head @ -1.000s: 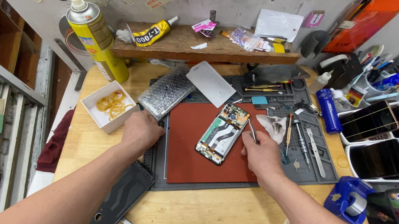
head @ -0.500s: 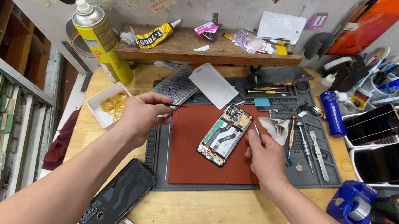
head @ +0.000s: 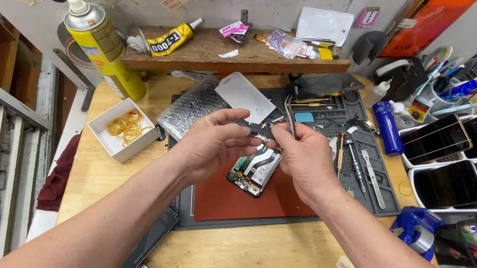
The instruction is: The person removes a smartphone from a case, places it on a workbench, and then unpacks a small circuit board from a plastic bag. They connect the board to the phone's internal components using tweezers and a small screwdriver, securing it in place.
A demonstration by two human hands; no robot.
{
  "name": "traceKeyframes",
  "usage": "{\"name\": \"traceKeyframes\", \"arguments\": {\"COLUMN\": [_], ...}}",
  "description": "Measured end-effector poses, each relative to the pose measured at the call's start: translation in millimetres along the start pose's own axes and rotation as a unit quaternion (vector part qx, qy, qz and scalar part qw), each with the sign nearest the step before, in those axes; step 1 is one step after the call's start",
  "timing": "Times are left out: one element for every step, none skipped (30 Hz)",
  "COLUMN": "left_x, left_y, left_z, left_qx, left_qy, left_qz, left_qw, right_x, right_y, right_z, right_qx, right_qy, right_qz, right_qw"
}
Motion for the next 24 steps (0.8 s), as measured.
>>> {"name": "traceKeyframes", "arguments": {"left_x": [-1,-3,-5,-6,-7,-7,-8,-8,-9,-9,-9,-9,-9,-9,-11,-13,-16,-19,-21,-23,-24,-23,-22,-21], "left_y": [-1,-3,-4,-6,-7,-8,-9,-9,-9,-10,-10,-10,-11,-11,-12,-14,-17,-19,-21,-22,-23,-24,-25,-26], "left_z": [-1,-3,-3,-3,-3,-3,-3,-3,-4,-5,-6,-6,-6,-6,-6,-7,-9,-9,-9,-7,-5,-2,1,3], "left_qx": [0.013,0.026,0.039,0.044,0.048,0.053,0.049,0.045,0.040,0.037,0.032,0.028,-0.027,-0.082,-0.137,-0.155,-0.174,-0.193,-0.186,-0.180,-0.175,-0.179,-0.183,-0.188], "left_qy": [0.005,0.010,0.014,0.007,0.000,-0.006,-0.008,-0.010,-0.012,-0.010,-0.008,-0.005,0.004,0.013,0.022,0.029,0.036,0.041,0.045,0.049,0.053,0.060,0.067,0.074], "left_qz": [-0.002,-0.004,-0.006,-0.001,0.003,0.008,0.010,0.013,0.016,0.017,0.018,0.020,0.027,0.034,0.041,0.043,0.044,0.045,0.059,0.072,0.086,0.088,0.090,0.090], "left_qw": [1.000,1.000,0.999,0.999,0.999,0.999,0.999,0.999,0.999,0.999,0.999,0.999,0.999,0.996,0.989,0.987,0.983,0.979,0.980,0.980,0.979,0.978,0.977,0.975], "right_x": [2,3,4,5,6,7,8,8,8,7,7,6,5,4,3,2,1,0,-1,-1,-2,-2,-1,1], "right_y": [-1,-2,-2,-2,-2,-2,-2,-2,-1,0,2,4,7,10,13,17,22,25,27,30,34,39,43,46], "right_z": [2,4,5,7,8,9,11,12,13,15,16,18,20,23,26,30,34,40,46,52,58,63,67,70], "right_qx": [0.007,0.012,0.022,0.032,0.041,0.047,0.053,0.059,0.060,0.062,0.064,0.072,0.080,0.088,0.117,0.146,0.174,0.255,0.334,0.409,0.455,0.499,0.542,0.543], "right_qy": [0.004,0.008,0.014,0.020,0.027,0.028,0.030,0.031,0.038,0.044,0.051,0.053,0.055,0.057,0.059,0.060,0.061,0.103,0.144,0.183,0.186,0.188,0.190,0.187], "right_qz": [0.014,0.029,0.034,0.039,0.043,0.048,0.054,0.060,0.058,0.056,0.053,0.052,0.052,0.052,0.063,0.073,0.083,0.109,0.136,0.162,0.133,0.103,0.074,0.070], "right_qw": [1.000,0.999,0.999,0.999,0.998,0.997,0.997,0.996,0.996,0.996,0.995,0.995,0.994,0.993,0.989,0.985,0.979,0.955,0.922,0.879,0.861,0.840,0.816,0.816]}}
Point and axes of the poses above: each hand's wrist, its own x-axis away from the middle knuckle, its own z-axis out of the back of the hand, y = z × x, the point moved 2 cm from there along -x, towards the middle knuckle, and after that the axes turned 5 degrees about -z, right-handed, at the moved point
